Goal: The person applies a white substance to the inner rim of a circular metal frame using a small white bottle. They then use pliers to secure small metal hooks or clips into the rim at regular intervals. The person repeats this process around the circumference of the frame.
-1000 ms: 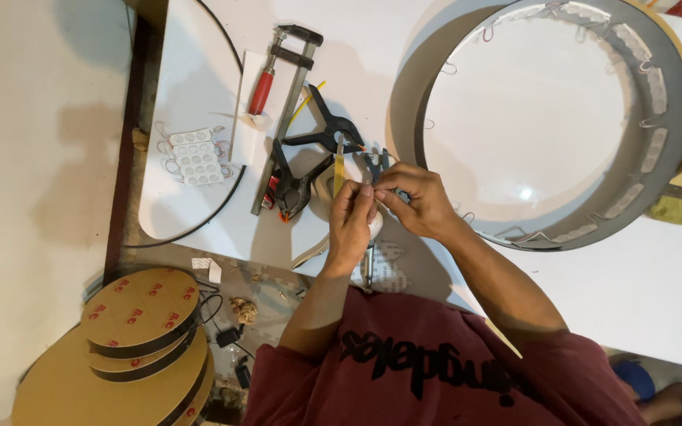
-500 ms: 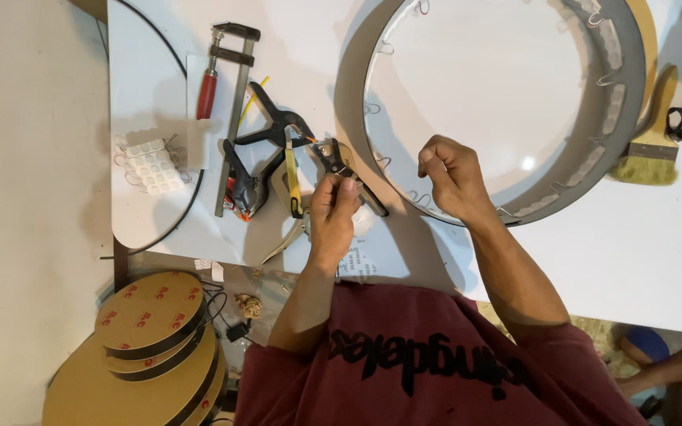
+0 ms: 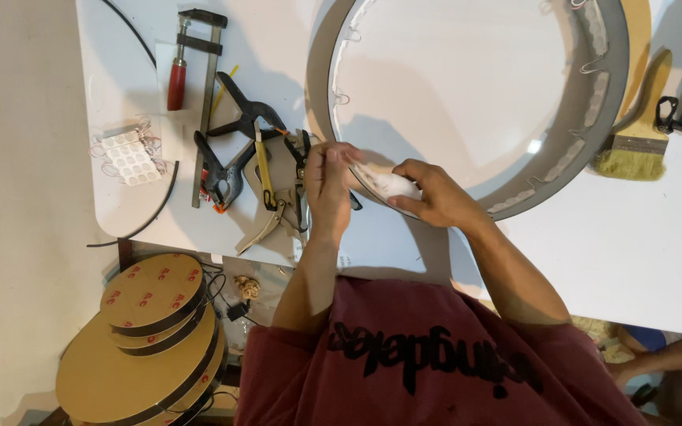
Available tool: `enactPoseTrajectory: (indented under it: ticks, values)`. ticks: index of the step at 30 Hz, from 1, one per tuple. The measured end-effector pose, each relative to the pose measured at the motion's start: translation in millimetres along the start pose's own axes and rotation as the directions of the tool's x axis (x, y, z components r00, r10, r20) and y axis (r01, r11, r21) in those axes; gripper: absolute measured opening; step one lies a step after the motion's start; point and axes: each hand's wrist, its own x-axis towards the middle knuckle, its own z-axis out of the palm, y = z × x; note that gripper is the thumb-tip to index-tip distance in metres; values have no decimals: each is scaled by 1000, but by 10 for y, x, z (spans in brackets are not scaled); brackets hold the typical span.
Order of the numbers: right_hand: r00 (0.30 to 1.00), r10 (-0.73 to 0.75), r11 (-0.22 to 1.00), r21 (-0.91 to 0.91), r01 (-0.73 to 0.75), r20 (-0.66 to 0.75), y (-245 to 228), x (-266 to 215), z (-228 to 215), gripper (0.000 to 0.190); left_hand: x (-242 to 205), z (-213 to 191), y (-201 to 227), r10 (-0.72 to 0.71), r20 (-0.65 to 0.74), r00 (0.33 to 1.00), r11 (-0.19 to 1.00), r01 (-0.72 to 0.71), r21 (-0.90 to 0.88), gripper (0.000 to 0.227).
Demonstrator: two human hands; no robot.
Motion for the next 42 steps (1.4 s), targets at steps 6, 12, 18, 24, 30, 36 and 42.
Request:
enactPoseTrajectory:
  ticks: [6, 12, 18, 24, 30, 36, 42]
  values:
    - [980, 163, 985, -37, -168, -112, 292, -178, -223, 35, -61, -459, -440, 72, 37, 997, 647, -75, 759, 47]
    - [972, 226, 969, -92, -231, -62, 643, -286, 40, 38, -212, -466, -856, -396, -95, 913, 479, 294, 827, 36]
    - [947, 279, 959, 1, -282, -162, 607, -161, 376, 40, 154, -668, -778, -265, 46, 963, 599, 127, 790, 33]
    - [939, 301, 948, 155, -276, -165, 509, 74, 509, 38, 515, -721, -730, -217, 171, 961, 572, -17, 820, 48]
    - [914, 342, 938, 24, -346, -215, 470, -68, 98, 39, 160, -523, -505, -339, 58, 939, 564, 154, 811, 68]
    - [926, 347, 935, -20, -353, -148, 481, -201, 304, 38, 15, -592, -790, -339, 5, 941, 465, 163, 870, 68]
    - [925, 305, 951, 130, -281, -228, 486, 3, 481, 38, 370, -670, -635, -327, 76, 942, 533, 117, 838, 64]
